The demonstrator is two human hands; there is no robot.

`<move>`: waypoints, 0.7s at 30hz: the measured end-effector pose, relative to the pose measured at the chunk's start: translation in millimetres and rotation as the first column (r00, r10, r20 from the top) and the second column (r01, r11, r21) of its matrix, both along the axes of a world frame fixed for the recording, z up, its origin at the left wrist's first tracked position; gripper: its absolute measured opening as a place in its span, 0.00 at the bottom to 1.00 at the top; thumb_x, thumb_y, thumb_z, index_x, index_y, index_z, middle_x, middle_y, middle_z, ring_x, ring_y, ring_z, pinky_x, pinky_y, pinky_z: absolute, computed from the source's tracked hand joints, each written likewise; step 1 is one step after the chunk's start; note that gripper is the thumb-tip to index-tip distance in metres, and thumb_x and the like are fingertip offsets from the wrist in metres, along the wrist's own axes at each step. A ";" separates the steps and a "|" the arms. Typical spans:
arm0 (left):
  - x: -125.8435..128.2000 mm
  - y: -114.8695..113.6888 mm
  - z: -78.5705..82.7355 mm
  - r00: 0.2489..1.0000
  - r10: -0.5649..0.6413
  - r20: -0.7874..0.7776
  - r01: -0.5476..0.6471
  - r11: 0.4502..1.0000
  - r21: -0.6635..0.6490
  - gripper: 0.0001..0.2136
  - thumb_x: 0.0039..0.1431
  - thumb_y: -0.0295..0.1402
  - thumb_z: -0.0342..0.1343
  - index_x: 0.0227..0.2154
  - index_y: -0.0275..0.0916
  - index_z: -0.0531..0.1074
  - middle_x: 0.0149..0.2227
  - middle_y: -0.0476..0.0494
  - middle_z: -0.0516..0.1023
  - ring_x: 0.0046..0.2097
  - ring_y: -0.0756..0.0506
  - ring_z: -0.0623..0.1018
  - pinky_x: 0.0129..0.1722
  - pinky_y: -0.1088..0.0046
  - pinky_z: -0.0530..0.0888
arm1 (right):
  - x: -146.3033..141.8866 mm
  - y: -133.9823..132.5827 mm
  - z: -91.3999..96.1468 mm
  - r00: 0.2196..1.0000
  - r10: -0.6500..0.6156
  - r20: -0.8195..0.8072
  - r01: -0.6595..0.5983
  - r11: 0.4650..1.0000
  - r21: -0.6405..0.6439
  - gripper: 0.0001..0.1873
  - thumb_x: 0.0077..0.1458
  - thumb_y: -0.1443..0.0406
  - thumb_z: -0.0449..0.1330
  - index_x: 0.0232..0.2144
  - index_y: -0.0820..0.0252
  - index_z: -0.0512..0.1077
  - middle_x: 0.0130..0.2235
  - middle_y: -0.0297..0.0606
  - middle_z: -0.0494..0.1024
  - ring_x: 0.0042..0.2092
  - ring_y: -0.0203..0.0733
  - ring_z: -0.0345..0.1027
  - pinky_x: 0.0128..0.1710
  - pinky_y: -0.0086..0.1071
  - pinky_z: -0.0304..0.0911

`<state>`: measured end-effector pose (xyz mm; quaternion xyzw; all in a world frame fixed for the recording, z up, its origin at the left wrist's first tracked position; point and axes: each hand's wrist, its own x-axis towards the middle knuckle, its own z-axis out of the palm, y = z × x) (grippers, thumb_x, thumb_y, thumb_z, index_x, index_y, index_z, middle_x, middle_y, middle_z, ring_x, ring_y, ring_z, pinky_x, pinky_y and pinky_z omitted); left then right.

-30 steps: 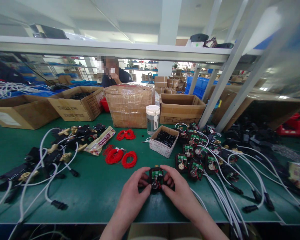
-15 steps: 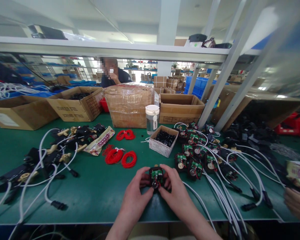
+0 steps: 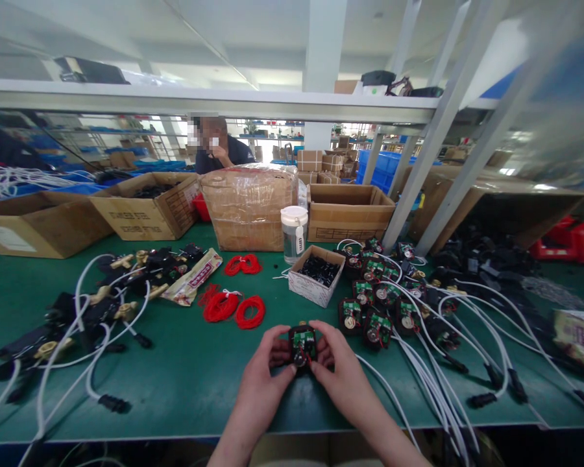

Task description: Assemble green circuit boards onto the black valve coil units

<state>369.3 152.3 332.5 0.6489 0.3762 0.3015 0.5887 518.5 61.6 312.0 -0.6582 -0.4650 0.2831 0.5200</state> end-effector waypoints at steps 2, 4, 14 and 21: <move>-2.1 2.0 1.0 1.000 -0.018 0.017 0.018 1.000 -0.020 0.26 0.45 0.28 0.59 0.51 0.41 0.68 0.39 0.46 0.81 0.42 0.43 0.82 0.49 0.62 0.77 | 2.6 -0.9 1.1 1.000 0.010 -0.014 -0.010 1.000 -0.006 0.38 0.48 0.77 0.56 0.61 0.47 0.65 0.43 0.34 0.68 0.39 0.39 0.68 0.40 0.34 0.69; -4.9 4.2 2.5 0.999 -0.046 0.030 0.047 0.998 -0.043 0.25 0.46 0.27 0.58 0.51 0.42 0.68 0.41 0.45 0.81 0.43 0.43 0.82 0.49 0.62 0.76 | 4.6 -1.9 4.0 1.000 0.019 -0.018 -0.019 1.000 -0.013 0.39 0.48 0.78 0.54 0.61 0.47 0.65 0.43 0.34 0.68 0.40 0.39 0.69 0.41 0.34 0.69; -6.9 7.7 2.6 0.997 -0.061 0.046 0.065 0.994 -0.089 0.22 0.50 0.33 0.60 0.50 0.42 0.69 0.41 0.44 0.81 0.44 0.41 0.82 0.49 0.61 0.77 | 12.0 -12.5 23.0 0.991 0.131 0.026 -0.128 0.987 -0.100 0.39 0.51 0.77 0.55 0.63 0.44 0.63 0.47 0.36 0.69 0.40 0.38 0.71 0.42 0.34 0.71; -11.0 11.6 -7.3 0.992 -0.117 0.039 0.120 0.989 -0.092 0.25 0.54 0.38 0.60 0.55 0.41 0.67 0.45 0.40 0.81 0.47 0.39 0.82 0.52 0.59 0.77 | 57.8 31.0 91.1 0.802 0.013 0.597 0.065 0.992 -0.108 0.13 0.62 0.73 0.54 0.47 0.59 0.73 0.42 0.38 0.75 0.42 0.39 0.72 0.44 0.31 0.68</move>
